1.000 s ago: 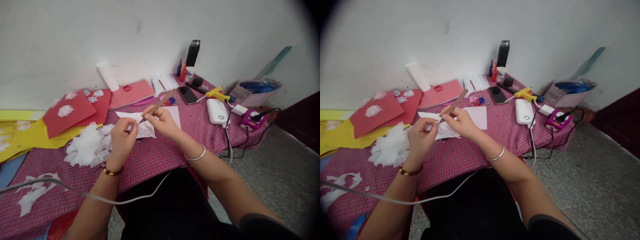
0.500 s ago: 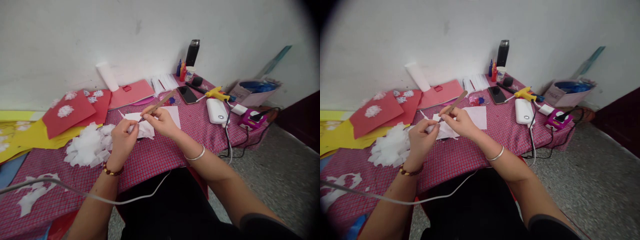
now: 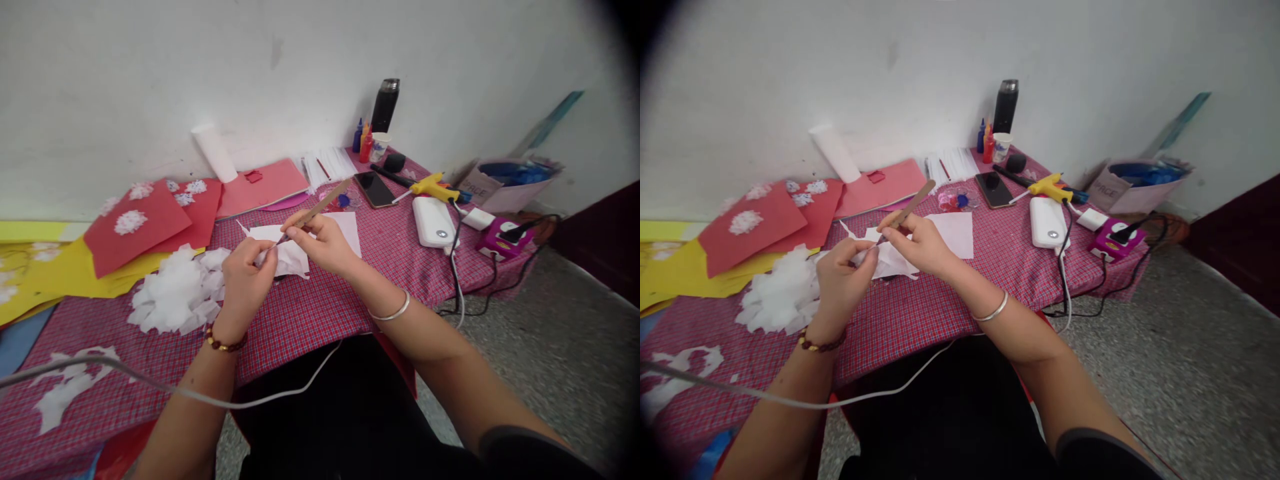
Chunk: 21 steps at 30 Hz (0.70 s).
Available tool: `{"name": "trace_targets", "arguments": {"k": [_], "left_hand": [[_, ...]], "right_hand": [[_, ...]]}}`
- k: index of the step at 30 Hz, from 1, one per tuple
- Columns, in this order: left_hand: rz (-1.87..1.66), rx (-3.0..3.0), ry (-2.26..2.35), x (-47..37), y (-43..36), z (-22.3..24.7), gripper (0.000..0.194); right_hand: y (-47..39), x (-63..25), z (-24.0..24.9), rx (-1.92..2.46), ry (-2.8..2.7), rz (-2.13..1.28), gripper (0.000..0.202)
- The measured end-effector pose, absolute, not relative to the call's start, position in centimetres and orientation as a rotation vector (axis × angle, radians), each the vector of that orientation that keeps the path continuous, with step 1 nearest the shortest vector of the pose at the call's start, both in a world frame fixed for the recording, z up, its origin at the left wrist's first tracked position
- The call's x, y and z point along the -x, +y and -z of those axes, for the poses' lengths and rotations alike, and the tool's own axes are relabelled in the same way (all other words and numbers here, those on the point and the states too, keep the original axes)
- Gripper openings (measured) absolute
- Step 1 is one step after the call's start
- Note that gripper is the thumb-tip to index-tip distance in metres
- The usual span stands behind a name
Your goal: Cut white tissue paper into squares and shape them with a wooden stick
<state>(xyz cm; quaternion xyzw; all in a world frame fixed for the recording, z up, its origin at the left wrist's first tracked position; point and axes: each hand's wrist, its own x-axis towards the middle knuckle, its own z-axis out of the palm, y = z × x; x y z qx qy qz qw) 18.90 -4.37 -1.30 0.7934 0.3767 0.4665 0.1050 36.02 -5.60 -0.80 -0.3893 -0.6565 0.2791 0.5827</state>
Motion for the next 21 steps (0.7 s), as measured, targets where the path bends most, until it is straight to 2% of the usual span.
{"name": "trace_targets", "arguments": {"k": [11, 21], "left_hand": [[-1.414, -2.361, 1.143, -18.82, -4.34, 1.35, 0.011], [-1.392, -2.347, 1.145, -18.88, -4.42, 1.2, 0.009]], "right_hand": [[-5.64, -36.08, 0.7, 0.919, -1.54, -0.679, 0.013], [-5.63, -36.0, 0.83, 0.883, -1.538, -0.698, 0.019]]}}
